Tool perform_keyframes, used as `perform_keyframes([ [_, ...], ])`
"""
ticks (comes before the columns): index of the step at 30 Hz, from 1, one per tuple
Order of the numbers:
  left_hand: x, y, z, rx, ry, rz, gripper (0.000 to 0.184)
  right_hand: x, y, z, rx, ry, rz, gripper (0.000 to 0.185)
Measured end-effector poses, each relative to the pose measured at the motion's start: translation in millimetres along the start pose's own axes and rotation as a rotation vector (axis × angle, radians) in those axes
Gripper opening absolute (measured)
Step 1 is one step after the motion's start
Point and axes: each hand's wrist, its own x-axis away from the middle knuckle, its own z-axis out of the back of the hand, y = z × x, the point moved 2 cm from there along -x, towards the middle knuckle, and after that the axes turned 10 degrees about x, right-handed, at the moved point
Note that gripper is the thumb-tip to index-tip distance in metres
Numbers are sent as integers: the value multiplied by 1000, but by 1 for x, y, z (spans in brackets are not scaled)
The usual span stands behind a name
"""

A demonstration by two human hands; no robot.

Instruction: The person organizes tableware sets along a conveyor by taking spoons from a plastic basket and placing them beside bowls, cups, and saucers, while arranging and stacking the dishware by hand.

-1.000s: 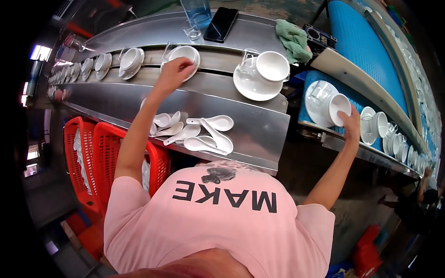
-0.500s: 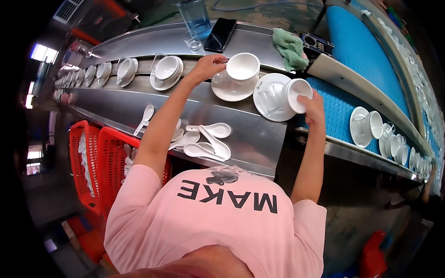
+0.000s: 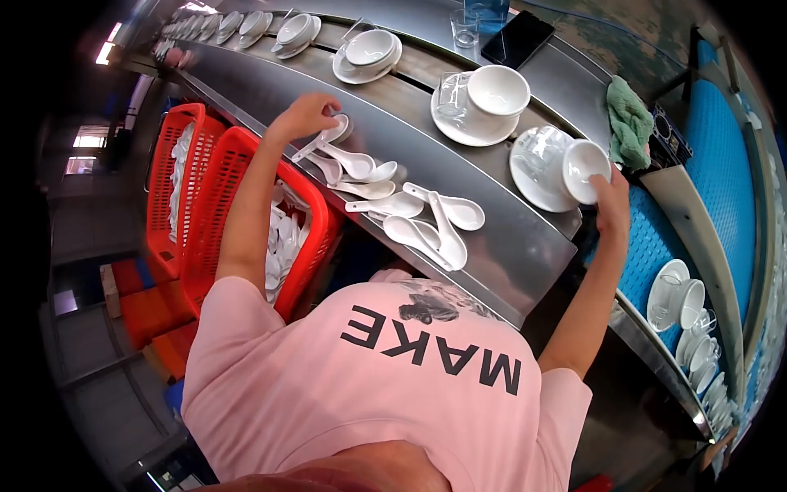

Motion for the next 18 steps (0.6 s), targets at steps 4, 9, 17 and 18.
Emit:
perform_keyframes([
  [4,-2,-16,-16,146,8,-24,18,-6,-22,-28,68,22,11,35],
  [9,-3,-33,6,239,239,-107,17,24,-38,6,446,275,270,32],
  [17,13,-1,19,808,312,190,28,135,39,194,1197,1285,-27,27],
  [18,5,-10,14,812,264,202,24,136,78,221,1138,1134,-70,36],
])
